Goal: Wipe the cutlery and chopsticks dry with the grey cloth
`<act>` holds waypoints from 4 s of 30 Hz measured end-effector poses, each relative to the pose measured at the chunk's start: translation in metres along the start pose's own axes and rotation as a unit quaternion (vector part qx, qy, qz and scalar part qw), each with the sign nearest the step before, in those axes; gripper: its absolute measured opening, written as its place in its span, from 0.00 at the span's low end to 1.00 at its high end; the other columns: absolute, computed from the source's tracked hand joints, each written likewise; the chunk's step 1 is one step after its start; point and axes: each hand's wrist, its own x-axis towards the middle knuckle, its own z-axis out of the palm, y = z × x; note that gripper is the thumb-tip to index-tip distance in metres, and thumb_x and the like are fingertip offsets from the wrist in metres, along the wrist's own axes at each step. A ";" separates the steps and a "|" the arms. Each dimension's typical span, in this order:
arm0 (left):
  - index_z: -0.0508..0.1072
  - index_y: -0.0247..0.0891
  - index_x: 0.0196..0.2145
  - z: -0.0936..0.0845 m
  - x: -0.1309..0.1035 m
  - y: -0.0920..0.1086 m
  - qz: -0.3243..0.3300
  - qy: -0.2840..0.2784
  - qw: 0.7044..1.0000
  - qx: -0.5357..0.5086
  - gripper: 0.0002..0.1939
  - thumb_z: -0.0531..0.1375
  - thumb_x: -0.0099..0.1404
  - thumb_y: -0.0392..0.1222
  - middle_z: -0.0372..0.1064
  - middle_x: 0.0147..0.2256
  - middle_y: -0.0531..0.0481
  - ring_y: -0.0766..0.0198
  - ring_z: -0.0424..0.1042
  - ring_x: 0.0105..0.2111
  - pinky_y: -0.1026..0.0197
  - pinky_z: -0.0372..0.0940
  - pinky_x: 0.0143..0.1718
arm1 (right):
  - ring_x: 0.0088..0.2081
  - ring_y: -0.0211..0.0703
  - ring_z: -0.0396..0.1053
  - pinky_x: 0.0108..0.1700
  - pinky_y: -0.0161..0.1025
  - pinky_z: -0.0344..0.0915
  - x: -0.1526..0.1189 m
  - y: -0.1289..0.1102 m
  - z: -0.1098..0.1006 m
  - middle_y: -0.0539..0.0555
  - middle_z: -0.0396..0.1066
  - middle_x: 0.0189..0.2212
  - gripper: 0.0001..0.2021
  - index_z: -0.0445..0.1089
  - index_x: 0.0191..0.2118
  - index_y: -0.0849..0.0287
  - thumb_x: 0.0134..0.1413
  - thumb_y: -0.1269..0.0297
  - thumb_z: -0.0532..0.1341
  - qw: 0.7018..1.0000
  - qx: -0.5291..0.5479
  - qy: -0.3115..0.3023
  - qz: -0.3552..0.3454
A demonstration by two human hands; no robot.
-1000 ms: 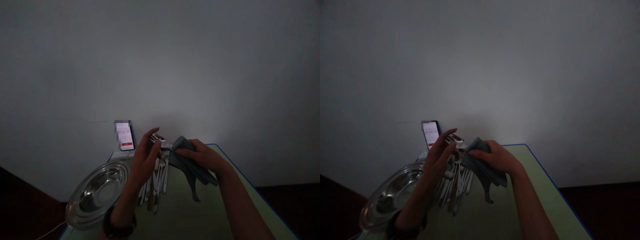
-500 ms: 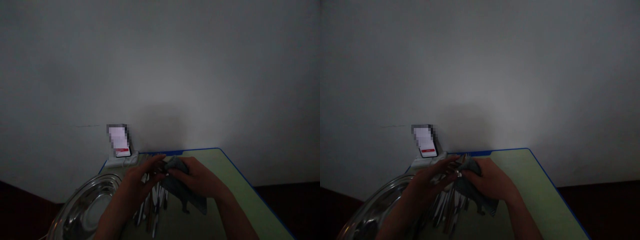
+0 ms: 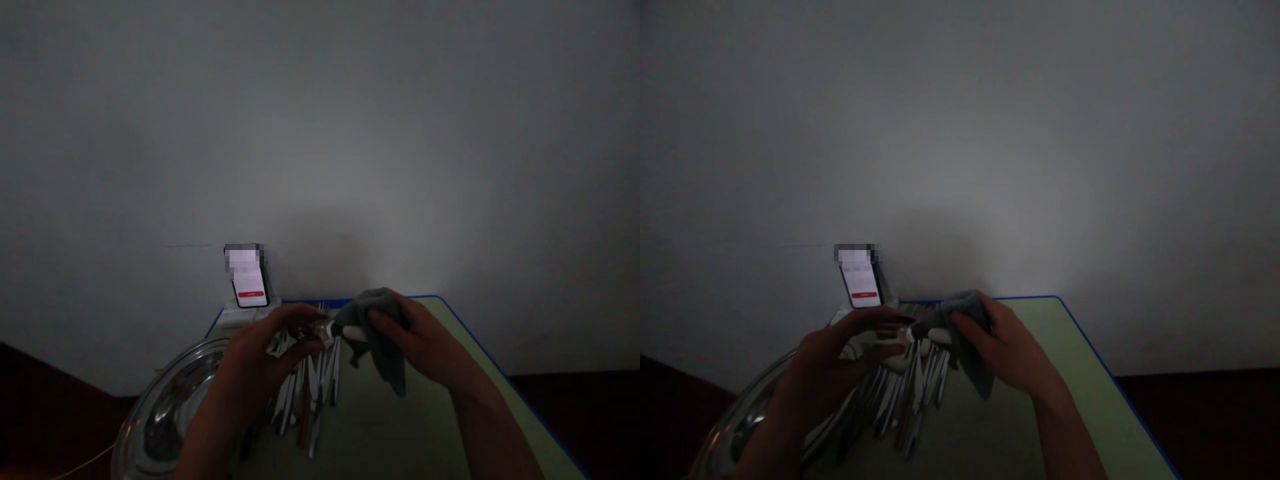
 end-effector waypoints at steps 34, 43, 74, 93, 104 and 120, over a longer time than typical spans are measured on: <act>0.69 0.45 0.41 0.008 -0.001 0.007 -0.054 0.034 0.998 -0.015 0.16 0.65 0.55 0.42 0.76 0.34 0.57 0.65 0.76 0.33 0.66 0.71 0.36 | 0.49 0.41 0.64 0.51 0.42 0.59 -0.012 -0.024 0.015 0.55 0.66 0.49 0.17 0.59 0.54 0.55 0.62 0.62 0.48 0.988 -0.097 -0.059 -0.101; 0.67 0.47 0.43 0.010 -0.001 0.013 -0.087 -0.045 0.994 -0.042 0.15 0.63 0.57 0.43 0.75 0.35 0.56 0.64 0.75 0.34 0.62 0.69 0.37 | 0.28 0.35 0.65 0.30 0.34 0.57 -0.004 -0.021 0.014 0.49 0.69 0.27 0.15 0.67 0.31 0.58 0.62 0.58 0.47 0.983 -0.125 -0.111 -0.080; 0.68 0.42 0.35 -0.002 -0.003 0.029 -0.046 -0.200 0.977 0.050 0.10 0.49 0.67 0.43 0.71 0.27 0.57 0.65 0.71 0.26 0.65 0.59 0.27 | 0.33 0.35 0.66 0.34 0.33 0.57 -0.018 -0.036 0.017 0.46 0.69 0.32 0.04 0.64 0.37 0.54 0.55 0.67 0.57 0.980 -0.128 -0.058 -0.144; 0.66 0.39 0.24 -0.003 -0.005 0.027 -0.010 -0.173 0.980 0.093 0.16 0.49 0.68 0.44 0.66 0.18 0.58 0.70 0.66 0.18 0.66 0.54 0.22 | 0.26 0.35 0.66 0.28 0.34 0.56 -0.028 -0.033 0.004 0.46 0.70 0.26 0.05 0.65 0.32 0.54 0.56 0.61 0.55 0.966 -0.206 -0.125 -0.092; 0.67 0.40 0.29 0.014 -0.004 0.031 -0.007 -0.186 0.980 0.064 0.18 0.43 0.70 0.44 0.70 0.24 0.55 0.67 0.70 0.24 0.65 0.58 0.27 | 0.33 0.39 0.68 0.35 0.37 0.59 -0.025 -0.034 0.019 0.49 0.72 0.32 0.06 0.65 0.37 0.55 0.59 0.64 0.52 0.968 -0.203 -0.076 -0.127; 0.70 0.37 0.25 -0.009 0.000 0.007 -0.171 -0.012 0.985 0.015 0.17 0.49 0.66 0.45 0.65 0.18 0.57 0.69 0.63 0.18 0.69 0.56 0.19 | 0.32 0.38 0.69 0.32 0.35 0.62 -0.020 -0.028 0.002 0.49 0.73 0.32 0.11 0.65 0.37 0.54 0.60 0.56 0.49 0.973 -0.179 -0.107 -0.101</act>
